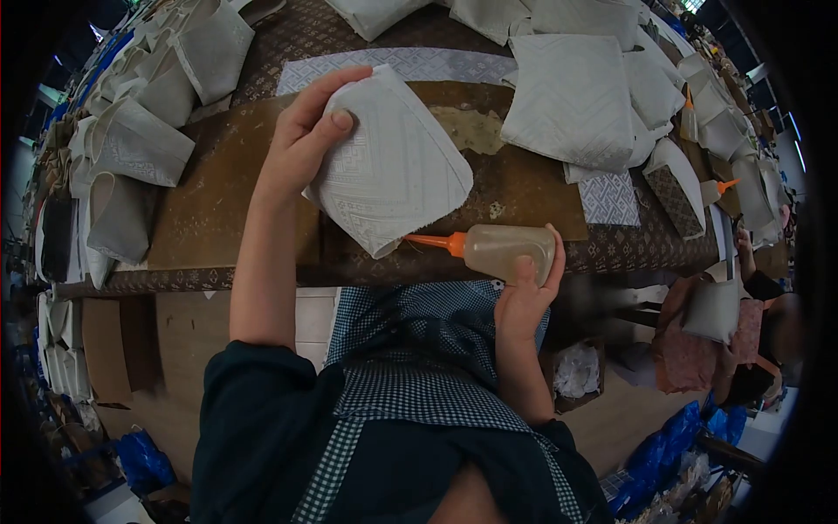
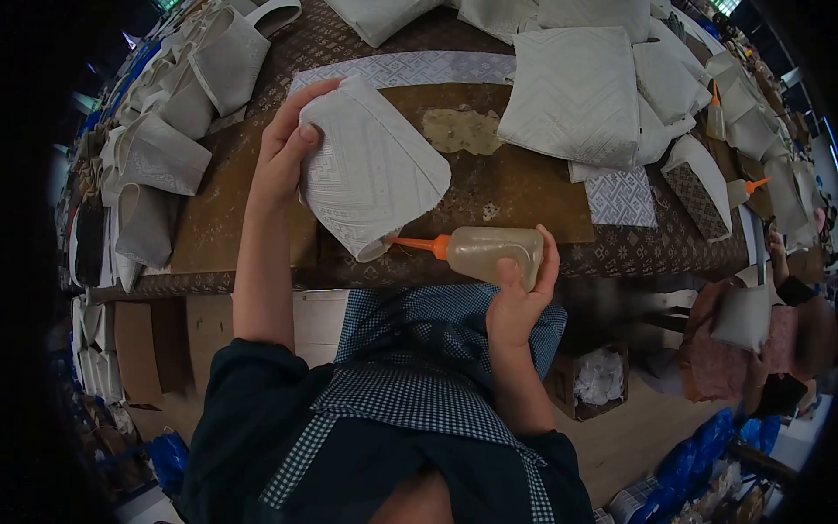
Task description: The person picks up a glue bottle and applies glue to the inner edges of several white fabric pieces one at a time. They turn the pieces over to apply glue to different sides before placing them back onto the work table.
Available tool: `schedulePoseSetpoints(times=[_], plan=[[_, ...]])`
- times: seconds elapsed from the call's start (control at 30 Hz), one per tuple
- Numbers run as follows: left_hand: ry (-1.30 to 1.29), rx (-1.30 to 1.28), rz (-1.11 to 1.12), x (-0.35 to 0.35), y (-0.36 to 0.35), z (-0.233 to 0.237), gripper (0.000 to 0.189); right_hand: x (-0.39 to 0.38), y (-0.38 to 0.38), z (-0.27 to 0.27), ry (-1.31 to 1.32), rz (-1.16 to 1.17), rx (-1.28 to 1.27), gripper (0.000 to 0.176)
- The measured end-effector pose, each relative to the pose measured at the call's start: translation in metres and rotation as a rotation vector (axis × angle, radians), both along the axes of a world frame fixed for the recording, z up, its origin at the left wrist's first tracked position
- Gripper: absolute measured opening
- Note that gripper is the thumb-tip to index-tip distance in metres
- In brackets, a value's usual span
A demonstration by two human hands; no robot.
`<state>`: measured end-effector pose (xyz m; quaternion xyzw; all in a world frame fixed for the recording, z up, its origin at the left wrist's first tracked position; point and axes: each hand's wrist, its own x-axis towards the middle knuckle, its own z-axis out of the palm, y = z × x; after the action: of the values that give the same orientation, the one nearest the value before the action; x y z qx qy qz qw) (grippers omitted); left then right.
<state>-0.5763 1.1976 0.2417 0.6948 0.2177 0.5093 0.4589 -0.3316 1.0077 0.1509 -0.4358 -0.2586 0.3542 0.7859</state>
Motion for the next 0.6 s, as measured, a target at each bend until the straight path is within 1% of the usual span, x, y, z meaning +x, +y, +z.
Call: schedulePoseSetpoints(times=[0.1, 0.2, 0.3, 0.4, 0.43, 0.5, 0.53, 0.6], plan=[[0.018, -0.044, -0.037, 0.000, 0.000, 0.001, 0.051, 0.000, 0.001, -0.001, -0.131, -0.018, -0.039, 0.066], [0.060, -0.032, -0.026, 0.004, 0.000, 0.007, 0.060, 0.002, 0.002, 0.002, -0.135, -0.050, -0.045, 0.064], [0.262, -0.078, -0.049, -0.008, 0.003, 0.024, 0.074, 0.009, 0.001, 0.006, -0.064, -0.007, -0.035, 0.062], [0.268, -0.093, -0.055, -0.020, 0.003, 0.035, 0.079, 0.011, 0.003, 0.004, -0.120, -0.006, -0.113, 0.062], [0.340, -0.004, -0.027, -0.030, 0.004, 0.039, 0.081, 0.013, 0.005, 0.003, -0.092, -0.047, -0.114, 0.061], [0.348, 0.008, 0.090, -0.052, 0.000, 0.048, 0.083, 0.016, 0.009, 0.013, -0.038, -0.103, -0.090, 0.059], [0.337, 0.062, 0.197, -0.069, 0.001, 0.043, 0.082, 0.020, 0.011, 0.014, -0.009, -0.101, -0.081, 0.059], [0.090, 0.114, 0.487, -0.089, -0.006, 0.030, 0.078, 0.031, 0.013, 0.012, 0.047, -0.125, -0.070, 0.060]])
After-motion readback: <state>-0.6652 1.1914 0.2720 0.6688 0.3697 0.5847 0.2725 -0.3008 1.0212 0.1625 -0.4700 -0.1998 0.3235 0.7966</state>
